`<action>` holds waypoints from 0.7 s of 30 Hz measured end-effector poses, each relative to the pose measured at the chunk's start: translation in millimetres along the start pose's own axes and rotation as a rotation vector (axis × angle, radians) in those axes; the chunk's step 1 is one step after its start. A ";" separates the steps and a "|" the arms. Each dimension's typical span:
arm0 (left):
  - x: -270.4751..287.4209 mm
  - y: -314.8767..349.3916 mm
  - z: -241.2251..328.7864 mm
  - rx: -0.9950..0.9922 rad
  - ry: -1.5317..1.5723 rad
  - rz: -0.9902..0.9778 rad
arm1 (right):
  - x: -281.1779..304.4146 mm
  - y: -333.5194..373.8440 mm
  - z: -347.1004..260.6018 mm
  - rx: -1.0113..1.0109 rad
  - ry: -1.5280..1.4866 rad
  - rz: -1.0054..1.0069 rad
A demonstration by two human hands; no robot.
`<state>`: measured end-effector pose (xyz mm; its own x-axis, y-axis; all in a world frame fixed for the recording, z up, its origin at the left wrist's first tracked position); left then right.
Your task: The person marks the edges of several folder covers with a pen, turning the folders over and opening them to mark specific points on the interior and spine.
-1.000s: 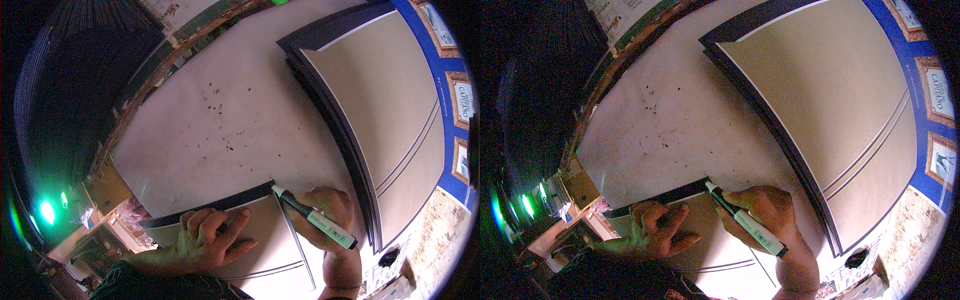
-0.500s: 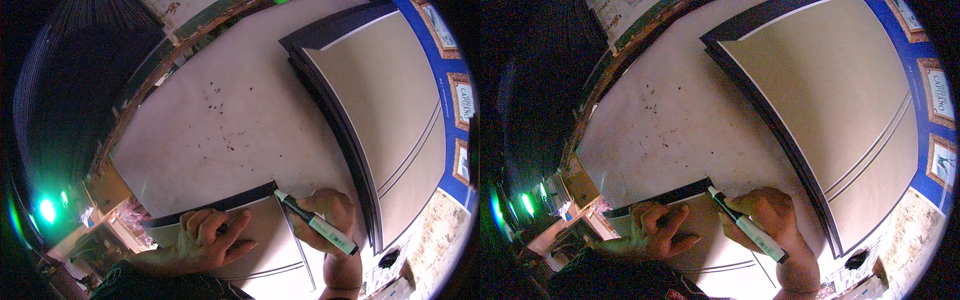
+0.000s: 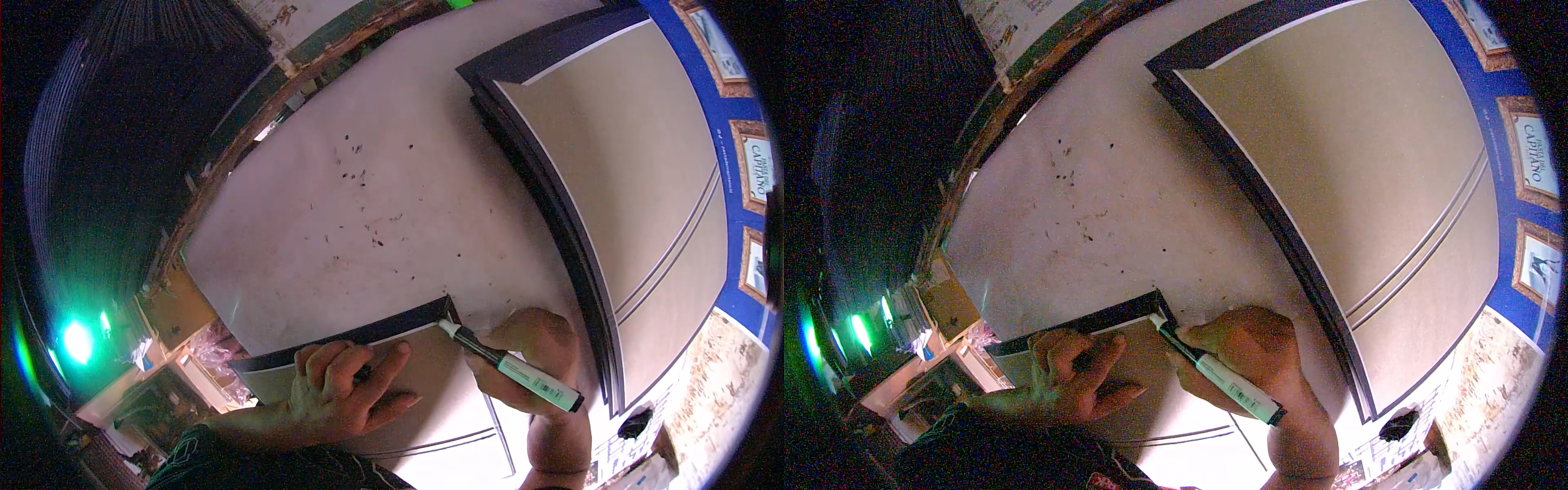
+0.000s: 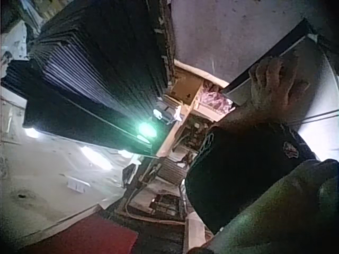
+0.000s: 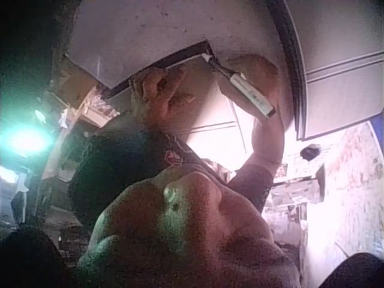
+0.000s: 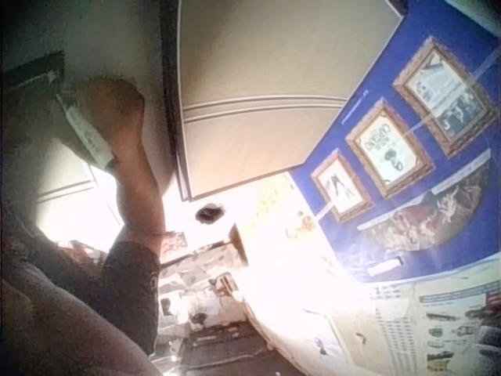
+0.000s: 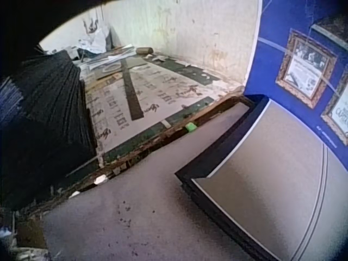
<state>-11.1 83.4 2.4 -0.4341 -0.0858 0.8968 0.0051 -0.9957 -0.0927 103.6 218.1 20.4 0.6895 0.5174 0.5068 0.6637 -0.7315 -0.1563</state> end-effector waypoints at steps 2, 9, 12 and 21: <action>0.2 0.0 1.0 -0.004 0.003 -0.001 | 1.2 12.2 9.0 -0.016 0.016 0.072; 0.7 0.8 0.0 -0.020 0.002 0.008 | 6.5 15.0 14.3 -0.048 0.017 0.229; 1.1 1.8 0.2 -0.019 -0.001 0.002 | -1.1 8.8 11.3 -0.111 0.065 0.008; 2.1 0.0 1.6 -0.009 0.010 0.022 | 17.8 20.4 14.1 -0.088 -0.022 0.338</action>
<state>-10.5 83.2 5.0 -0.4428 -0.1068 0.8902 0.0063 -0.9932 -0.1160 133.5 218.6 14.3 0.8725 0.2482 0.4209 0.3701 -0.8981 -0.2377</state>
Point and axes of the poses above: each hand's wrist, its own y-axis away from the middle knuckle, its own x-axis out of the back of the hand, z = x × y, the point moved 9 cm from there along -y, towards the middle knuckle, and after that the axes turned 10 degrees about z, right-handed, at the moved point
